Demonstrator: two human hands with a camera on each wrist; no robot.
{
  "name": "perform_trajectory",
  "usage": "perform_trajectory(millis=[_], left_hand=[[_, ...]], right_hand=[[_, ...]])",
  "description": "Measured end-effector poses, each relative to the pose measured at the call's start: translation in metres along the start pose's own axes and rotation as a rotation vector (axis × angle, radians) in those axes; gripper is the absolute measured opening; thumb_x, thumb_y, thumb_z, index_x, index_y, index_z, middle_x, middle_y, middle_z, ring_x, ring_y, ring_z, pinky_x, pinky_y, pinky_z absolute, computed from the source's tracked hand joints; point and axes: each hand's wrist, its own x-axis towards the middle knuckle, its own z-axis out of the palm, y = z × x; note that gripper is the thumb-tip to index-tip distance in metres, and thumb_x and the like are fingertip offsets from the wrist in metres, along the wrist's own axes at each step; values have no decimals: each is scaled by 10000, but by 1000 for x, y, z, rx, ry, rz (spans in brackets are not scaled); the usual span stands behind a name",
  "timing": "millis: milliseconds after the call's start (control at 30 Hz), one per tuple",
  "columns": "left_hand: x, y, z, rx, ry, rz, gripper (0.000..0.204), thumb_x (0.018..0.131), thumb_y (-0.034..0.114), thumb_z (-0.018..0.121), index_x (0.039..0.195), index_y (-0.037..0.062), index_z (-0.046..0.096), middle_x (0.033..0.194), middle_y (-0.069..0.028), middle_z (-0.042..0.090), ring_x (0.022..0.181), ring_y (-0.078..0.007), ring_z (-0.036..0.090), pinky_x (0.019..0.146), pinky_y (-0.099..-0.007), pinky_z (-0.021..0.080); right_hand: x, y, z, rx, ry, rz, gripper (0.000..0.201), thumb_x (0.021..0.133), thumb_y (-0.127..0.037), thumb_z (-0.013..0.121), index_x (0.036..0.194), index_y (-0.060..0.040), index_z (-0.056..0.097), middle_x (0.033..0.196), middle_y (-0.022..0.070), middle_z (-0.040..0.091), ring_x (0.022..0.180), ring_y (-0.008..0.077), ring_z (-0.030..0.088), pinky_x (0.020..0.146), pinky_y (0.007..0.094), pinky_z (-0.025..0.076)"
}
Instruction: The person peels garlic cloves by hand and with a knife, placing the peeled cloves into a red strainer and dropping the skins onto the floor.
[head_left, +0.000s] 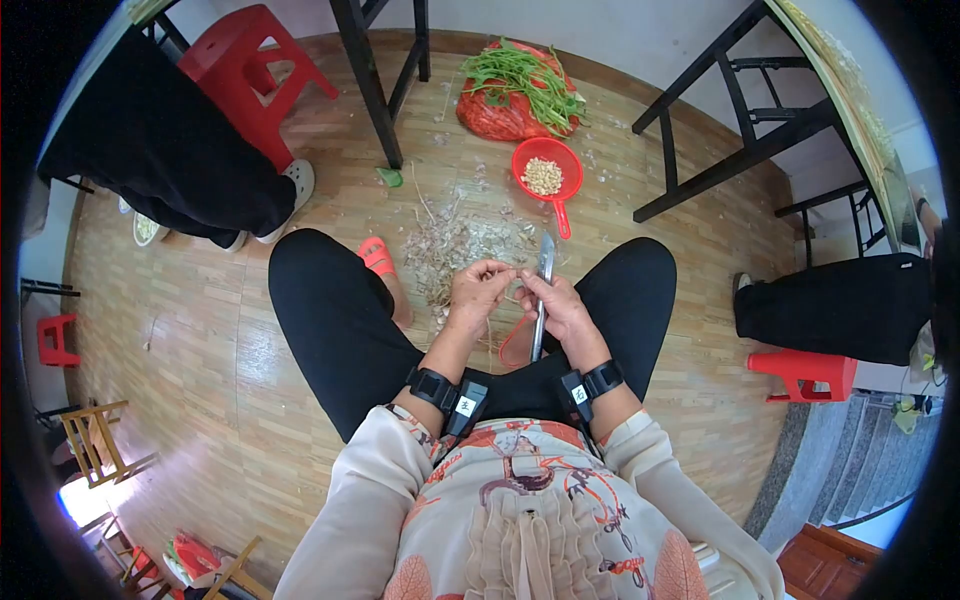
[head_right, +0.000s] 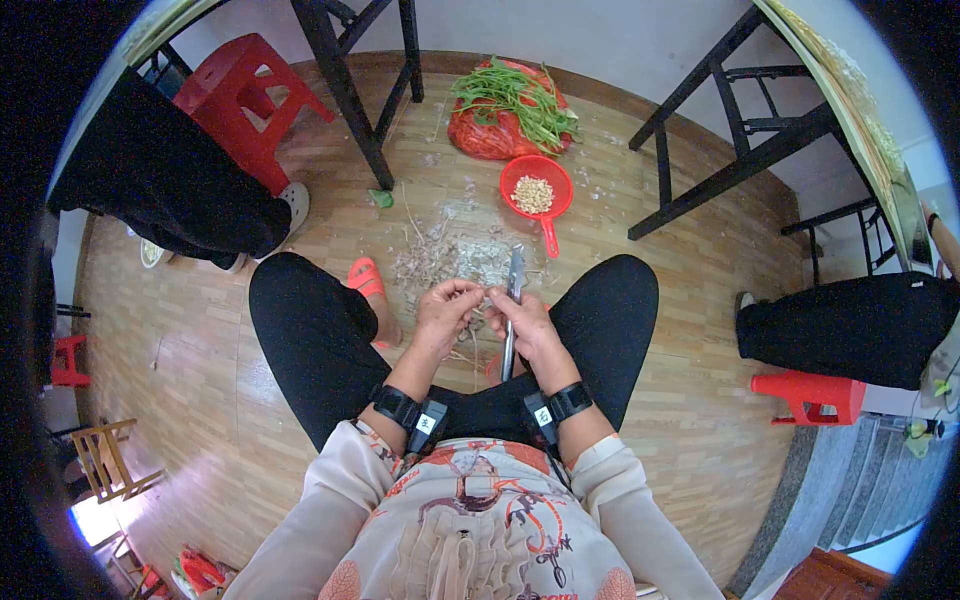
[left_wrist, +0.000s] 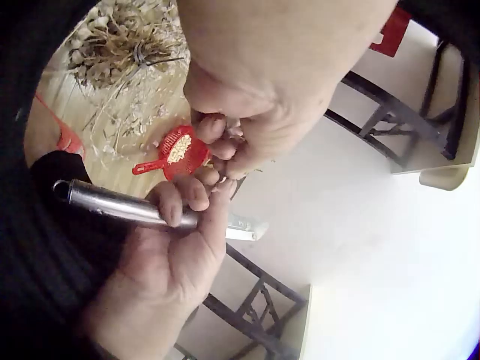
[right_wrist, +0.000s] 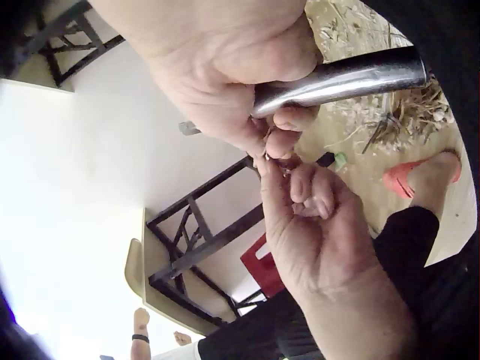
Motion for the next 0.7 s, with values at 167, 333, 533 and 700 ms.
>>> perform_trajectory(millis=[167, 333, 533, 700], left_hand=[[3, -3, -3, 8, 84, -18, 79, 710, 44, 597, 778, 21, 565, 609, -21, 555, 413, -26, 403, 343, -155, 291], [6, -2, -5, 40, 156, -12, 93, 693, 26, 588, 780, 5, 562, 600, -19, 535, 403, -36, 402, 343, -163, 296], [5, -1, -7, 34, 184, -5, 95, 678, 12, 575, 770, -13, 574, 561, 4, 499, 394, -45, 409, 345, -172, 304], [10, -7, -9, 84, 211, 7, 105, 671, 3, 560, 770, -22, 585, 549, 6, 488, 405, -48, 416, 355, -179, 314]], right_hand=[[3, 13, -3, 0, 54, 252, 339, 767, -216, 575, 985, -14, 412, 700, 102, 519, 478, 153, 535, 407, 290, 488], [-4, 26, 8, -315, 5, 276, 273, 805, -203, 494, 959, 2, 402, 803, 134, 508, 480, 154, 539, 394, 296, 481], [-7, 16, 16, -755, 171, -304, 419, 865, -268, 371, 1182, 5, 349, 870, 123, 538, 537, 161, 542, 469, 266, 454], [-8, 18, 20, -1169, 26, -697, 464, 863, -293, 356, 1223, -2, 317, 900, 165, 539, 825, 281, 534, 800, 319, 380]])
